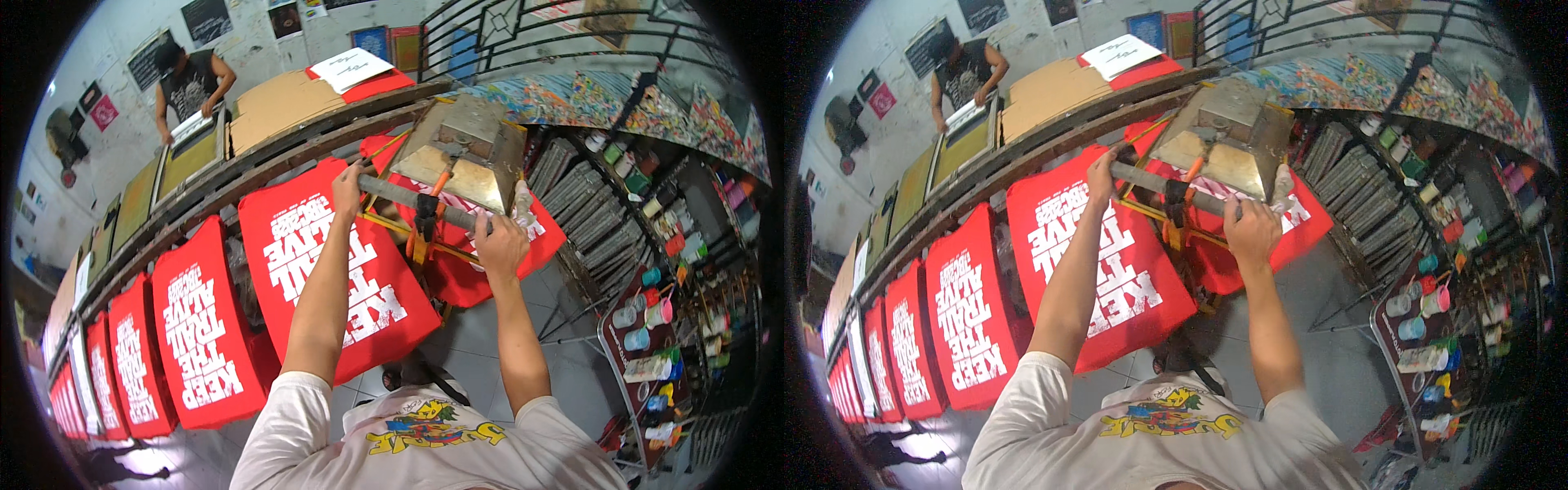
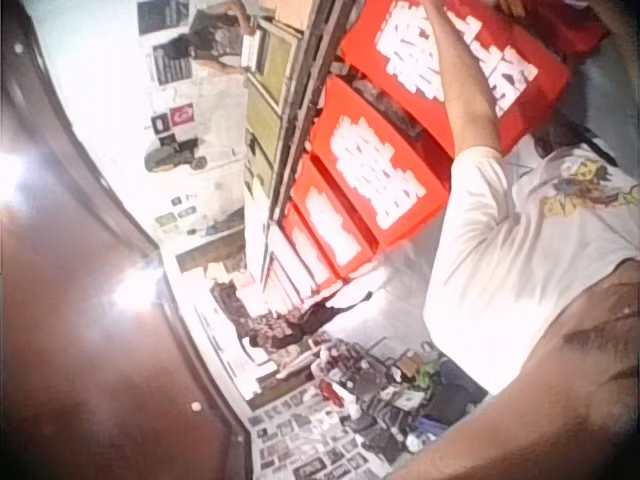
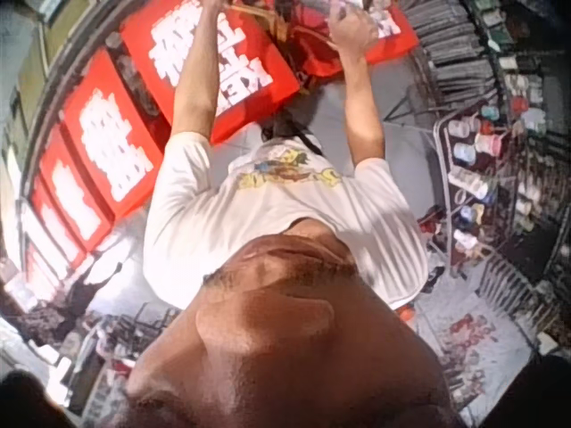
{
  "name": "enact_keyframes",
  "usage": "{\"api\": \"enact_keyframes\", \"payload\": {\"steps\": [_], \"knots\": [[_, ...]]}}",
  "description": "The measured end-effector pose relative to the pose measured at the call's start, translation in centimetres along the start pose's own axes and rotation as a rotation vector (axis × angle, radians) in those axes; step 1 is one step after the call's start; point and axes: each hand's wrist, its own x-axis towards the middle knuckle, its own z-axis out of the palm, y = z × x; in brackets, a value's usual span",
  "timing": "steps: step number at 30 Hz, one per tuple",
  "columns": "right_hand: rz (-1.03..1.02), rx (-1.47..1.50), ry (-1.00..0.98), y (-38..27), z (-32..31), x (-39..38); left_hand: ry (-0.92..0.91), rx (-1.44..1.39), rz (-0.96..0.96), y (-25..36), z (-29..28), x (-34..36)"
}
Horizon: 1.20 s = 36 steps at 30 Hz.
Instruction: The person operates a manual screen printing press by pulling the squeegee across the screen to apply ink to shirts, then lifts the screen and moves to the next station to repeat the process on a row of garments.
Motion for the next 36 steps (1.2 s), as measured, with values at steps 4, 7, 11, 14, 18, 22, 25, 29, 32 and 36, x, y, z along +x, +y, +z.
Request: {"api": "enact_keyframes", "payload": {"steps": [4,7,11,14,18,22,25,29,32,36], "knots": [[-0.012,-0.025,0.037,0.1,0.2,-0.2,-0.013,-0.011,-0.073,0.4,0.3,-0.7],[-0.024,-0.030,0.065,-0.3,0.1,-0.1,-0.026,-0.033,-0.059,0.7,0.1,-0.6],[-0.045,-0.040,0.069,0.0,0.4,-0.1,-0.022,-0.051,-0.030,0.9,0.3,-0.8],[-0.071,-0.039,0.102,0.2,0.5,-0.1,-0.023,-0.058,-0.038,1.0,0.5,-0.9],[-0.101,-0.055,0.124,0.1,0.6,-0.2,-0.035,-0.038,-0.020,0.4,0.2,-0.4],[-0.127,-0.040,0.158,0.3,0.8,-0.2,-0.056,0.010,-0.021,0.3,0.1,-0.2],[-0.119,-0.029,0.159,0.2,0.7,-0.2,-0.043,0.032,0.013,0.4,0.2,-0.4],[-0.121,-0.027,0.172,0.3,0.7,-0.2,-0.033,0.001,-0.003,0.8,0.3,-0.6],[-0.121,-0.029,0.171,0.4,0.9,-0.3,-0.038,-0.060,-0.015,0.9,0.4,-0.6],[-0.115,-0.020,0.154,0.4,0.6,-0.4,-0.060,-0.036,-0.070,0.0,0.0,-0.3]]}}
